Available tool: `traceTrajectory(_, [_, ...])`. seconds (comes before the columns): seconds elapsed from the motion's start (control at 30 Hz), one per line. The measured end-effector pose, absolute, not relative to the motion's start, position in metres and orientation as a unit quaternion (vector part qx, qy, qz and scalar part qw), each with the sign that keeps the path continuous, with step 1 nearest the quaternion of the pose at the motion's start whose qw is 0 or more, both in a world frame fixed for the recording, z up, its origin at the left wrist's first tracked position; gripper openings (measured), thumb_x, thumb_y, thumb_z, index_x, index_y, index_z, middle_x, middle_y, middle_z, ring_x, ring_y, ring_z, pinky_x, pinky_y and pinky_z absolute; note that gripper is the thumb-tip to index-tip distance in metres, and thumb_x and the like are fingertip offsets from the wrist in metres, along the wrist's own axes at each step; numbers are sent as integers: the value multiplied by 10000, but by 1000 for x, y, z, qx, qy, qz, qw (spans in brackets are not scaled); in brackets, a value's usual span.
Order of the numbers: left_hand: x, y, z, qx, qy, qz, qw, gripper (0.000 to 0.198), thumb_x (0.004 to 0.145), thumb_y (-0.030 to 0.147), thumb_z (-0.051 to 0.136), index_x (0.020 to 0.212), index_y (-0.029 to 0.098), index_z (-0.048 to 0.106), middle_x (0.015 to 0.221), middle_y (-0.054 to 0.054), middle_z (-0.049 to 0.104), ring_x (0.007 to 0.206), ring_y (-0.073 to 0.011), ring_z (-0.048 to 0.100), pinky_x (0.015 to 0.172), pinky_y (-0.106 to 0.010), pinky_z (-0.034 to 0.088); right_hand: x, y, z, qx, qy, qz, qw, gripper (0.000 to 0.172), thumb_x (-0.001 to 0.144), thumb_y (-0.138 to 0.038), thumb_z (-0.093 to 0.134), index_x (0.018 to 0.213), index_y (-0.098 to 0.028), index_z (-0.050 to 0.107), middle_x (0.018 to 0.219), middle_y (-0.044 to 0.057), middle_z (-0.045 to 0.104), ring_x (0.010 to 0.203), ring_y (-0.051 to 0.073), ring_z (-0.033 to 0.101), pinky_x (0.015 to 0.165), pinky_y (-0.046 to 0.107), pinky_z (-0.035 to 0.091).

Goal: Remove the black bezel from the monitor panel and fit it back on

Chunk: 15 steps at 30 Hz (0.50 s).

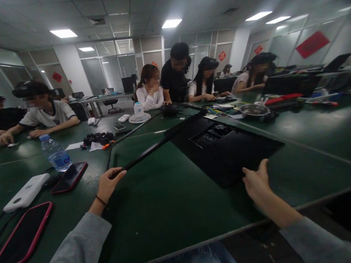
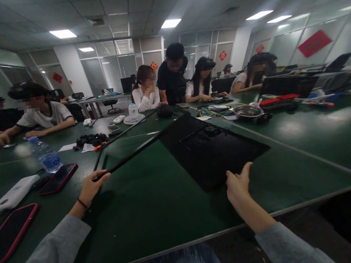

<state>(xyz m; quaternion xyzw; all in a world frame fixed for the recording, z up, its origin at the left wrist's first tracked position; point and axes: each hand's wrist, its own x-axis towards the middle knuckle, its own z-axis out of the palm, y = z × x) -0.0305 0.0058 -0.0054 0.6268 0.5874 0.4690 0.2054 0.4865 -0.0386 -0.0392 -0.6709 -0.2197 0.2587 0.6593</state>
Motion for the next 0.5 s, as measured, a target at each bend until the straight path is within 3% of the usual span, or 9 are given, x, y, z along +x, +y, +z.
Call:
traceTrajectory(0.13, [-36,8,-6,632,592,469,174,560,693,669,723,976,187,760,976,-77,767,906,-240,695,845,-351,540,481,-3,-33,-654,-299,343,604,1088,712,-202,615,1589,-444,19,1437,57,512,832,142,629,631,260,545])
traceTrajectory(0.2, [-37,8,-5,638,593,467,155,553,697,671,719,974,193,760,992,-76,763,929,-244,691,888,-367,529,490,22,-30,-628,-383,392,553,1063,732,-213,581,1595,-413,-5,1450,81,530,915,187,675,676,329,577])
traceTrajectory(0.27, [-38,8,-5,645,594,461,138,540,704,673,713,970,205,758,1009,-72,759,959,-248,686,924,-381,518,499,47,-26,-591,-486,412,494,993,740,-248,571,1599,-383,91,1334,91,629,910,223,703,707,394,594])
traceTrajectory(0.4, [-37,8,-7,660,601,437,109,521,713,676,705,977,230,758,1027,-65,750,981,-248,678,930,-389,514,505,96,-22,-537,-614,424,394,744,754,-398,625,1473,-327,447,1038,65,740,826,248,721,762,450,600])
traceTrajectory(0.5, [-38,10,-12,669,608,418,90,504,719,675,703,972,243,763,1019,-62,746,953,-242,677,900,-385,520,501,123,-22,-567,-617,303,454,646,769,-550,631,1328,-227,600,940,97,741,830,272,706,807,485,582])
